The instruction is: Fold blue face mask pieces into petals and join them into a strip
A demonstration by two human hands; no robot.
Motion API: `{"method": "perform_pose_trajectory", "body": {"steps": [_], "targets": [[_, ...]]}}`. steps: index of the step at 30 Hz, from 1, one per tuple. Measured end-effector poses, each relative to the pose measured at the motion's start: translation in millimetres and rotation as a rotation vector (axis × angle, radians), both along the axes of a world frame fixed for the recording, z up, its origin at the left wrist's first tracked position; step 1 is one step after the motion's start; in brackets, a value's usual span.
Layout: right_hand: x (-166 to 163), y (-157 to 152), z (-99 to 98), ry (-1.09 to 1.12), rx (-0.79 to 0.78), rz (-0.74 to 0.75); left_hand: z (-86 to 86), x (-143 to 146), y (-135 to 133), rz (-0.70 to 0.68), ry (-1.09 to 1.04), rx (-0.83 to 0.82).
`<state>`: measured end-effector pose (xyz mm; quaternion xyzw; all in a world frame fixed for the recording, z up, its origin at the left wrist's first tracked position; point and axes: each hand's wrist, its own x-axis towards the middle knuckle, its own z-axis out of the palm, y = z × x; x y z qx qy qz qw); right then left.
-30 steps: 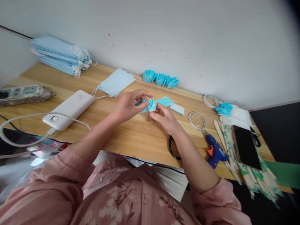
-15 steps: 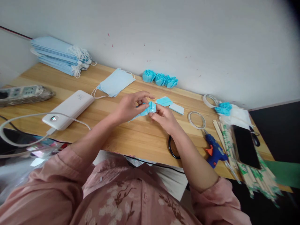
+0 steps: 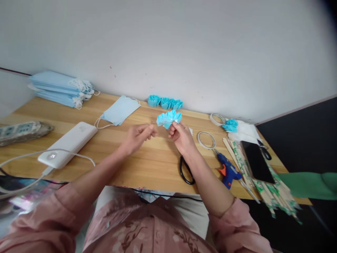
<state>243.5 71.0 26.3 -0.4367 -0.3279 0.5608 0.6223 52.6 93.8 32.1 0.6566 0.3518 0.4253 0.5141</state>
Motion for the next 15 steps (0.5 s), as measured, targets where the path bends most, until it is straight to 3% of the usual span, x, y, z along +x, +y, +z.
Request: {"method": "perform_pose_trajectory", "body": {"steps": [3,7,10,15], "targets": [[-1,-2,-0.1,0.019,0.021,0.065,-7.8,10,-4,-0.271,0.054,-0.206],[-1,-5,1.0,-0.008,0.035,0.113,-9.4,14,-4,-0.42,-0.194,-0.562],[-3,-7,3.8,-0.02,0.011,0.12,-7.7,12,-1,-0.406,-0.377,-0.687],[-6,-8,4.5,0.001,-0.002,0.136,-10.0,11,5,-0.213,-0.55,-0.729]]}}
